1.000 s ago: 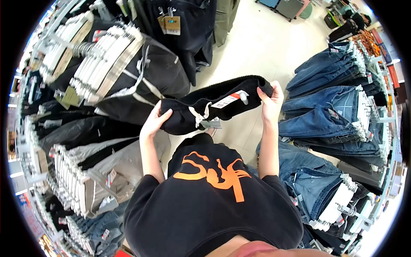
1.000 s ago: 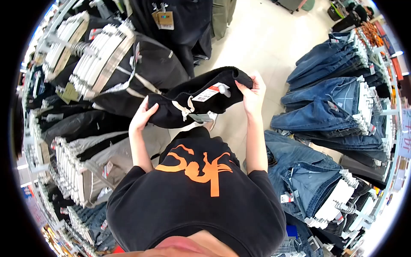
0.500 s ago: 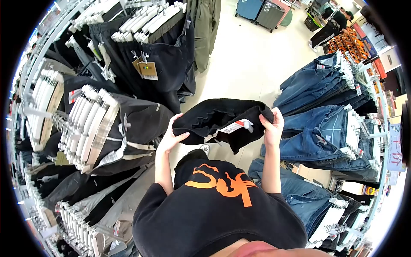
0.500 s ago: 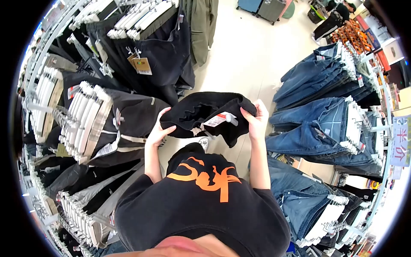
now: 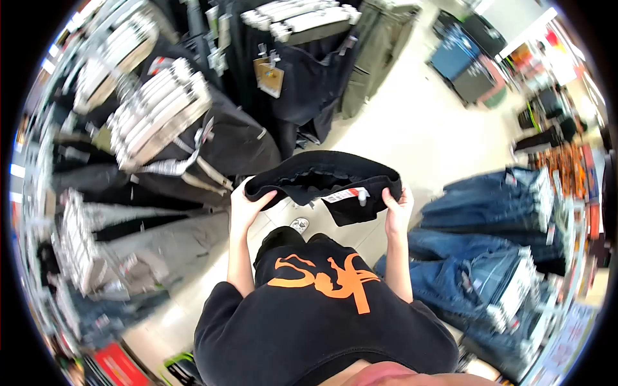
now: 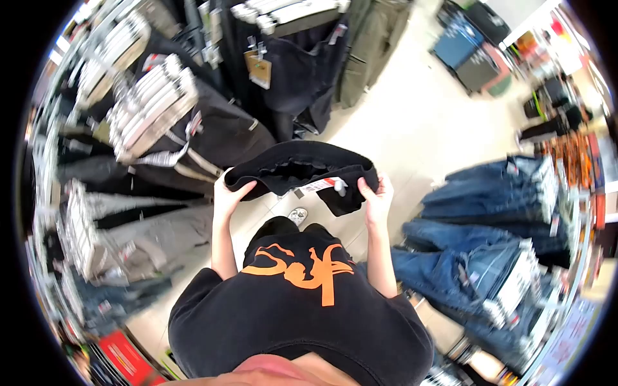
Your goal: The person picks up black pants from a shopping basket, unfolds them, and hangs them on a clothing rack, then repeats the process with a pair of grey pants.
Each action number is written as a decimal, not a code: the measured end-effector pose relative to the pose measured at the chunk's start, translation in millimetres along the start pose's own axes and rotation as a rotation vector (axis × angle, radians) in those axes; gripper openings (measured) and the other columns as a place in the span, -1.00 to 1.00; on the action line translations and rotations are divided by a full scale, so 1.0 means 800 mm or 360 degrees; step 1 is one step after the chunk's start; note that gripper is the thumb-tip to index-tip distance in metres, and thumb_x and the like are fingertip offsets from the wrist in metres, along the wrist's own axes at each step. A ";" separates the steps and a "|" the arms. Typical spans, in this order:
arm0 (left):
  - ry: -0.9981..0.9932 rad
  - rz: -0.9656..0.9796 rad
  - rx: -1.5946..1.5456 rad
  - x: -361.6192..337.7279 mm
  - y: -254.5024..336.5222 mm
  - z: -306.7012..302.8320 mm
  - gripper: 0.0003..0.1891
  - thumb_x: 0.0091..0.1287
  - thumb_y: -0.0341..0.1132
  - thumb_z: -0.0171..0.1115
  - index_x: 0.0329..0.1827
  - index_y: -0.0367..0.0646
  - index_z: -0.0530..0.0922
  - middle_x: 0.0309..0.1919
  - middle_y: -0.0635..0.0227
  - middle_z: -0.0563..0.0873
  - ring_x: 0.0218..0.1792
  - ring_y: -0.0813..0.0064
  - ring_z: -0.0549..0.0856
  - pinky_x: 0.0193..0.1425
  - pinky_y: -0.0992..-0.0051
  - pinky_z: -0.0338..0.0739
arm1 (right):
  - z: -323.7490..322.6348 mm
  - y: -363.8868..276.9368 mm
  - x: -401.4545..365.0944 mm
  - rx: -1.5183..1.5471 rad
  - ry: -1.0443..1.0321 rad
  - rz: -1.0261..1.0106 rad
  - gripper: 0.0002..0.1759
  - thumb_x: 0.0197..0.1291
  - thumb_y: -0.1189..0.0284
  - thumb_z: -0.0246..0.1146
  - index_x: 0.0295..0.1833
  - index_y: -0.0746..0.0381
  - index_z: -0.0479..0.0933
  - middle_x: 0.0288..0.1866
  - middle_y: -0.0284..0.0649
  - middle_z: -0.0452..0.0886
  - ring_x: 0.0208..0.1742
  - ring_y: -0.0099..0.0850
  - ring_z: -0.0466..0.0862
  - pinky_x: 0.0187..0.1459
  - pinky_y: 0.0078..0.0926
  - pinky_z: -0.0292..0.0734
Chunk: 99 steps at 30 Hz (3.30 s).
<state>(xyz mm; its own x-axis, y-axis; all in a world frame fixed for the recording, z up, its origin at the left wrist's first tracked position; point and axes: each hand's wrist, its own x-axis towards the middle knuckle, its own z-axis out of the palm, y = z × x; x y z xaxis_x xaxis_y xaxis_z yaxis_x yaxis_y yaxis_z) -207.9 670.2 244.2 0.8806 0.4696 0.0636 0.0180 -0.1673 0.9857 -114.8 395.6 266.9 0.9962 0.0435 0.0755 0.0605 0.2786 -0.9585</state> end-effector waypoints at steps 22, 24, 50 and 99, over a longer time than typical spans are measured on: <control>0.1606 0.0024 0.0177 -0.348 0.027 -0.006 -0.26 -0.01 -0.49 0.04 0.23 -0.18 -0.15 -0.27 0.18 0.26 -0.24 0.33 0.33 -0.10 0.55 0.24 | 0.187 0.054 -0.299 0.0125 -0.2410 0.1093 -0.75 0.03 0.53 0.03 -0.17 0.29 0.17 -0.26 -0.33 0.30 -0.19 -0.63 0.29 -0.15 -0.71 0.21; 0.1690 -0.0048 0.0261 -0.382 0.024 -0.021 -0.25 -0.01 -0.48 0.03 0.23 -0.17 -0.18 -0.25 0.15 0.24 -0.23 0.30 0.32 -0.11 0.55 0.24 | 0.196 0.060 -0.338 0.0081 -0.2590 0.1033 -0.72 0.01 0.51 0.06 -0.17 0.29 0.16 -0.28 -0.33 0.28 -0.18 -0.62 0.27 -0.14 -0.70 0.20; 0.2818 0.0172 0.0078 -0.796 -0.104 -0.273 0.17 -0.27 -0.37 0.38 0.17 -0.08 -0.50 0.20 0.12 -0.17 0.21 0.21 0.00 0.22 0.31 -0.03 | 0.405 0.009 -0.784 0.0557 -0.3990 0.1312 -0.78 -0.09 0.60 0.08 -0.26 0.28 0.26 -0.32 -0.39 0.21 -0.25 -0.63 0.23 -0.20 -0.72 0.12; 0.3182 -0.1169 -0.0170 -1.253 -0.290 -0.742 -0.41 -0.19 -0.54 0.11 0.02 -0.14 0.19 -0.28 -0.01 0.52 -0.20 0.12 0.52 -0.13 0.39 0.39 | 0.771 0.235 -1.536 -0.0335 -0.3671 0.1190 -0.53 0.09 0.37 0.00 0.12 0.18 0.08 -0.11 -0.24 0.33 -0.11 -0.47 0.38 -0.10 -0.53 0.31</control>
<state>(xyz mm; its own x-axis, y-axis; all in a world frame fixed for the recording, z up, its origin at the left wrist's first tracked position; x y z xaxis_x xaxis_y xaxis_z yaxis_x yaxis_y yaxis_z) -1376.2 752.8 44.4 -0.8354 0.4774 -0.2725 -0.0463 0.4328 0.9003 -1366.1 986.5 163.7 -0.7586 0.6099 -0.2294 0.0298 -0.3192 -0.9472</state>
